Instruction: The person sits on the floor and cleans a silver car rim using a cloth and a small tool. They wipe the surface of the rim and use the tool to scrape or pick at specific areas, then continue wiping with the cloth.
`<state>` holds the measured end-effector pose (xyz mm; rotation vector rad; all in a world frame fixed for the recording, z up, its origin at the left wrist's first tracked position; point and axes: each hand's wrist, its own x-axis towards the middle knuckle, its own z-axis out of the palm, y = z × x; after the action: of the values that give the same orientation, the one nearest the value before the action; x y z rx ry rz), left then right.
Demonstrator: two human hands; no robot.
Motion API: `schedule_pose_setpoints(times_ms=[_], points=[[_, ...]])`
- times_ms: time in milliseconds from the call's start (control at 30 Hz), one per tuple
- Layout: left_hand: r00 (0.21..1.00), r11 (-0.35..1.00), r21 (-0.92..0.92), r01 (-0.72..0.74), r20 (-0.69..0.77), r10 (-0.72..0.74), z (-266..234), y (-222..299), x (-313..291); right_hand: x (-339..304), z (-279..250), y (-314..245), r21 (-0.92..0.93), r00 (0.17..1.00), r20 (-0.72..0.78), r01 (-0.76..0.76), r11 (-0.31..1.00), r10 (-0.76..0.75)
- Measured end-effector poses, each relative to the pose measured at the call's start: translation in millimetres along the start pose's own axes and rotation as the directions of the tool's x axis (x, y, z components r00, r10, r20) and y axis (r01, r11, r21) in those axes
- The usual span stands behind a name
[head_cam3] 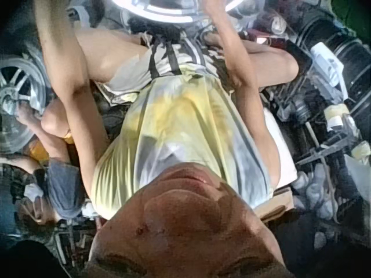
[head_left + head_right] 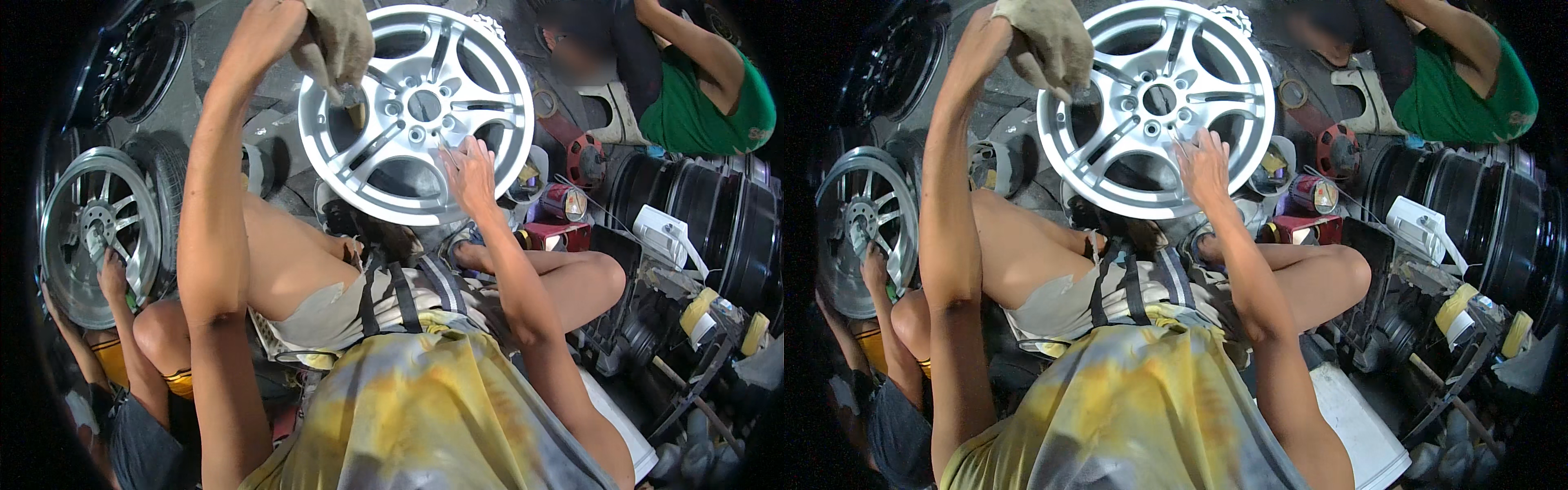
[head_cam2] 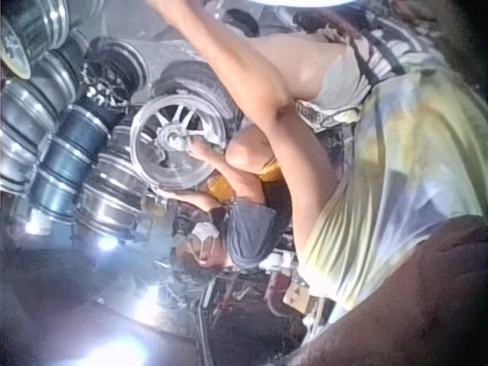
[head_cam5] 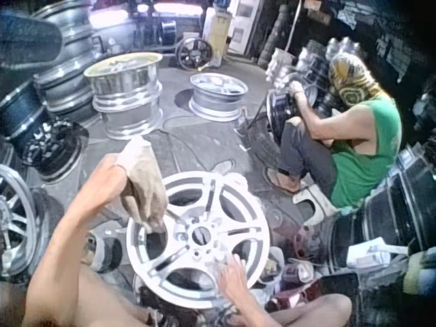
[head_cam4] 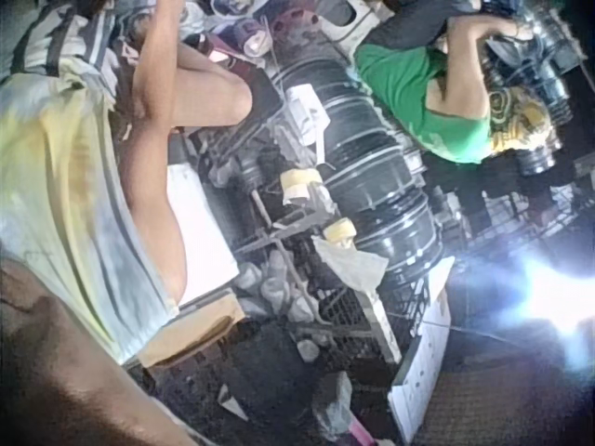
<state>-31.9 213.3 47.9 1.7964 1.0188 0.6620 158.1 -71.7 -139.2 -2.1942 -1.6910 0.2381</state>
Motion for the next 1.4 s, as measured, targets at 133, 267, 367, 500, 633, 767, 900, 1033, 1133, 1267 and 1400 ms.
schedule_pose_setpoints(times_ms=[133, 267, 367, 500, 633, 767, 900, 1033, 1133, 1267, 1400], points=[[0.995, 0.969, 0.229, -0.096, 0.043, 0.089, -21, -55, 22, 21, 22, -9, -0.097, 0.992, -0.125, 0.017, 0.995, -0.029], [0.991, 0.961, 0.275, -0.043, 0.132, 0.007, -38, -73, 27, 1, 11, -9, -0.162, 0.999, -0.018, 0.043, 0.986, -0.046], [0.998, 0.956, 0.292, -0.023, 0.07, 0.003, -20, -32, 11, 3, 3, -4, -0.125, 0.998, -0.003, 0.063, 0.99, -0.064], [0.997, 0.946, 0.322, -0.025, 0.071, 0.003, -12, -29, 17, 17, 12, -4, -0.094, 0.995, -0.086, 0.051, 0.994, -0.059], [0.999, 0.927, 0.375, 0.001, 0.032, -0.014, 4, -16, 11, 6, 4, -2, -0.07, 1.0, 0.023, 0.007, 0.998, -0.006], [0.999, 0.913, 0.406, 0.034, 0.0, -0.037, -5, -24, 19, 6, 3, -1, -0.023, 0.998, -0.045, 0.034, 0.999, -0.035], [0.997, 0.86, 0.503, 0.083, -0.036, -0.075, 13, -13, 19, 18, 17, 0, -0.002, 0.997, -0.074, -0.006, 1.0, 0.006], [0.995, 0.902, 0.428, 0.051, 0.058, -0.084, 7, -20, 27, 3, 11, 3, 0.01, 0.997, -0.076, -0.015, 1.0, 0.016], [0.998, 0.924, 0.382, 0.0, 0.056, -0.023, 16, -14, 25, 12, 18, -2, 0.018, 0.995, -0.096, -0.039, 0.999, 0.041], [0.999, 0.901, 0.434, -0.007, 0.05, -0.017, 9, -20, 24, 15, 17, -10, -0.021, 0.998, -0.033, -0.056, 0.998, 0.056], [0.996, 0.924, 0.38, -0.038, 0.09, 0.005, -3, -25, 24, 7, 8, 1, -0.063, 0.999, 0.014, 0.049, 0.997, -0.048]])
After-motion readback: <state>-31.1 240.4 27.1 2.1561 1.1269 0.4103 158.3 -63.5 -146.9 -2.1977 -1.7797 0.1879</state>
